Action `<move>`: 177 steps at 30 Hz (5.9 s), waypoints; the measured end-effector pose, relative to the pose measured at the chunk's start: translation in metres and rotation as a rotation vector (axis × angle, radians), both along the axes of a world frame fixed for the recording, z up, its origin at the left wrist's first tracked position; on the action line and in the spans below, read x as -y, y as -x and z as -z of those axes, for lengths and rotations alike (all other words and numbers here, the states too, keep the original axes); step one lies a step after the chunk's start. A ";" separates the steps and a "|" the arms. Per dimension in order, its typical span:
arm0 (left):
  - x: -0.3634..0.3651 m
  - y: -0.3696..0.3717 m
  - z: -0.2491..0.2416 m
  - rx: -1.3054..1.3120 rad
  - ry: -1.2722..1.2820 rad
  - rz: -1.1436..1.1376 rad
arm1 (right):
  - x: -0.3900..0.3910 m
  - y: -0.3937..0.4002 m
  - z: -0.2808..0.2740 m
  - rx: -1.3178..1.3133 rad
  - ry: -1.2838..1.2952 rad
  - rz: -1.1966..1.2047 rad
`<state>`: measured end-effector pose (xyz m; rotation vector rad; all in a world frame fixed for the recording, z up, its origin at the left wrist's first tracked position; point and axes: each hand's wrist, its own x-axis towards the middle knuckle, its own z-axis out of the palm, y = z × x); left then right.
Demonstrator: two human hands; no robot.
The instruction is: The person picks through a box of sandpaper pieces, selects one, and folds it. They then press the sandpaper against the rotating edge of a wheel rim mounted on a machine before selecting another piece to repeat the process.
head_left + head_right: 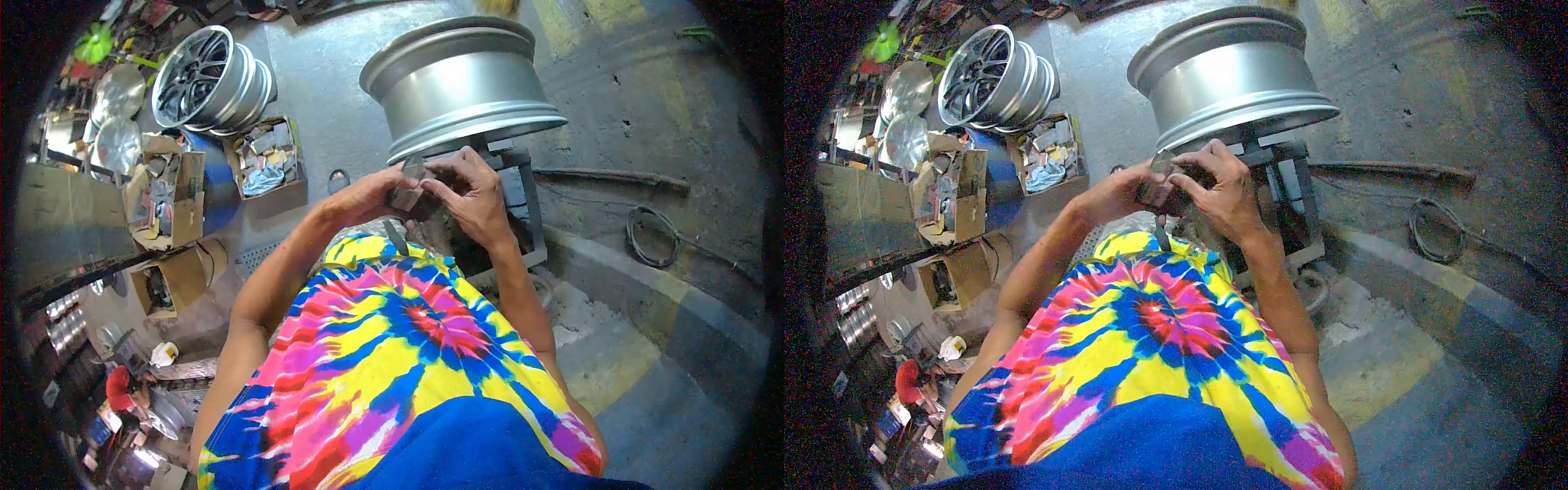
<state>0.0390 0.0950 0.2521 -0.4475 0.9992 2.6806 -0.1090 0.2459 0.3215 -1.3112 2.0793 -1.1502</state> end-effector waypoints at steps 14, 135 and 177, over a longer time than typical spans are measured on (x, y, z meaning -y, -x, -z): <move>0.009 0.007 -0.021 0.038 -0.011 0.030 | -0.002 0.001 0.015 0.403 0.060 0.127; -0.103 0.296 -0.259 -1.373 1.139 1.567 | -0.014 -0.083 -0.009 -0.078 0.069 1.546; -0.077 0.408 -0.384 -1.434 1.902 0.415 | -0.053 -0.134 -0.003 0.167 0.125 1.540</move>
